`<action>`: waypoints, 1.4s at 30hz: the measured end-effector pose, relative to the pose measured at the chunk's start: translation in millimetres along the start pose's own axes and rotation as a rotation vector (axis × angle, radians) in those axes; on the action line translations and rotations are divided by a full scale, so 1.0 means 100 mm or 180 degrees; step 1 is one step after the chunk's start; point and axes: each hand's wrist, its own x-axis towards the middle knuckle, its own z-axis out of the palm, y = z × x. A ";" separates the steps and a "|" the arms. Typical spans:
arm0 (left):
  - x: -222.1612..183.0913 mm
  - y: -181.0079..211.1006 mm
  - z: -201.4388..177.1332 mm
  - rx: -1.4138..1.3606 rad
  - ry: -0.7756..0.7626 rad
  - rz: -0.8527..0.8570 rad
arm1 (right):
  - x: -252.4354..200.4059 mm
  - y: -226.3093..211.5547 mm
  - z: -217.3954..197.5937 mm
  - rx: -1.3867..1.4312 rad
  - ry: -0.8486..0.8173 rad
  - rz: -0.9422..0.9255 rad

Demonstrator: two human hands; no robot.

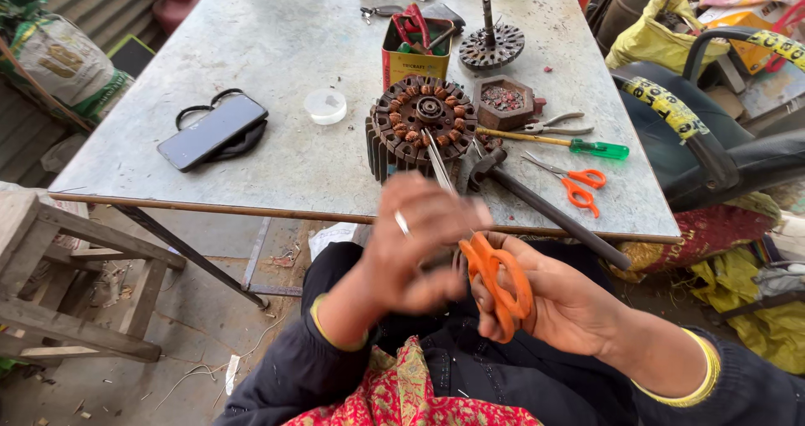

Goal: The person uses orange-handled shears to cut copper windings on a stator assembly. They repeatedly strike the shears with a hammer to force the blades through the metal coils, then rotate the stator to access different sections.

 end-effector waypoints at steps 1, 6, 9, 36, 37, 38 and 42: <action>0.05 -0.14 -0.02 0.0375 0.0189 -0.0078 | 0.00 0.00 -0.03 -0.0121 0.0151 -0.0027; 0.10 -0.83 -0.12 0.1059 0.0385 -0.0857 | -0.03 -0.05 -0.10 -0.0339 0.0313 -0.0063; 0.00 -1.07 0.01 0.0622 0.0434 -0.1194 | -0.05 -0.10 -0.05 -0.0470 0.0479 0.0046; -0.11 -1.14 0.10 0.0442 0.0500 -0.1400 | 0.20 0.48 -0.36 -0.0980 0.0077 -0.0774; -0.12 -1.13 0.09 0.0447 0.0499 -0.1427 | 0.18 0.45 -0.38 -0.0743 -0.0020 -0.0675; -0.11 -1.13 0.06 0.0429 0.0430 -0.1468 | 0.16 0.42 -0.41 -0.0505 -0.0111 -0.0581; 0.07 -1.19 -0.10 0.0466 0.0281 -0.1360 | 0.11 0.35 -0.47 0.0079 -0.0343 -0.0451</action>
